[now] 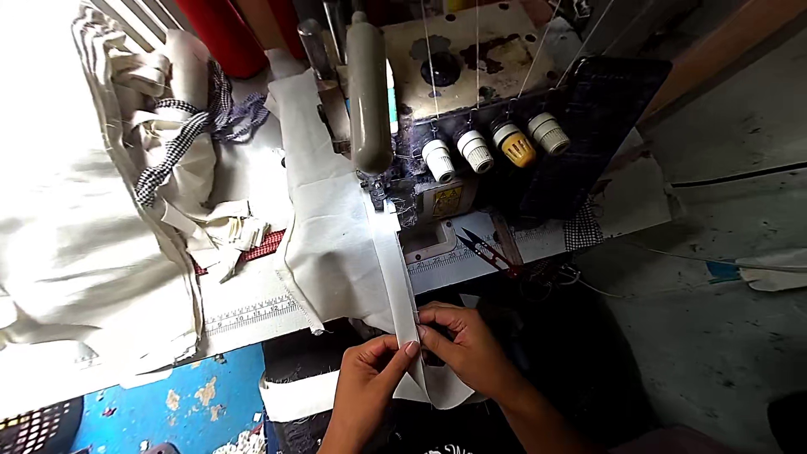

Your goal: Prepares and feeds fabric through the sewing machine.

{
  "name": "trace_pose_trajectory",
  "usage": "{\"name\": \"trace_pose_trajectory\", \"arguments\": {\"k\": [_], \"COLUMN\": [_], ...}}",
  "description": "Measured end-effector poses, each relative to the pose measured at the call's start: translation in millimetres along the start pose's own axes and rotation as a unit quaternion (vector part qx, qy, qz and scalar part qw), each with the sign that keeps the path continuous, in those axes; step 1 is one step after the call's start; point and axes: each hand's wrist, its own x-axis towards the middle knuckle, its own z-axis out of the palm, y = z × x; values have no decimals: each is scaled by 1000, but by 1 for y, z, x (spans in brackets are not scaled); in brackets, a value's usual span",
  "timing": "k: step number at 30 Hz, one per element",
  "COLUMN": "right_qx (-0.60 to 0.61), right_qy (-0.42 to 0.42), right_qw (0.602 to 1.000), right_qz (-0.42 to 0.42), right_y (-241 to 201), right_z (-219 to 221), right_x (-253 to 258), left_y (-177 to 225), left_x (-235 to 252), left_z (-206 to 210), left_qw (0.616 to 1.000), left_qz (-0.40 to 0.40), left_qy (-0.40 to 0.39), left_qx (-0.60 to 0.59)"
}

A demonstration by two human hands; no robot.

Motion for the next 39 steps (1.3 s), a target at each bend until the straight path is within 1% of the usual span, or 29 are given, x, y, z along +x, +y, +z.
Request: {"name": "trace_pose_trajectory", "arguments": {"k": [6,13,22,29,32,35,39], "right_qx": [-5,-4,-4,-11,-9,-14,-4], "right_qy": [-8,-15,-22,-17,-18,-19,-17], "right_qw": [1000,1000,1000,1000,1000,1000,1000], "right_qz": [-2,10,5,-5,-2,-11,-3], "right_y": [0,-3,-1,-1,-2,-2,-2], "right_z": [0,-1,-2,-2,-2,-1,-1], "right_x": [1,1,2,2,2,2,1], "left_y": [1,2,0,6,6,3,3], "left_x": [2,1,2,-1,-1,0,1], "left_z": [-2,-1,-3,-2,-3,-3,-3], "left_qw": [1000,1000,1000,999,999,1000,1000], "left_qz": [1,-10,-4,-34,-25,-5,-5], "left_qy": [4,-13,0,-13,-19,-18,-18], "left_qx": [14,-10,6,-24,-33,-9,-4]}}
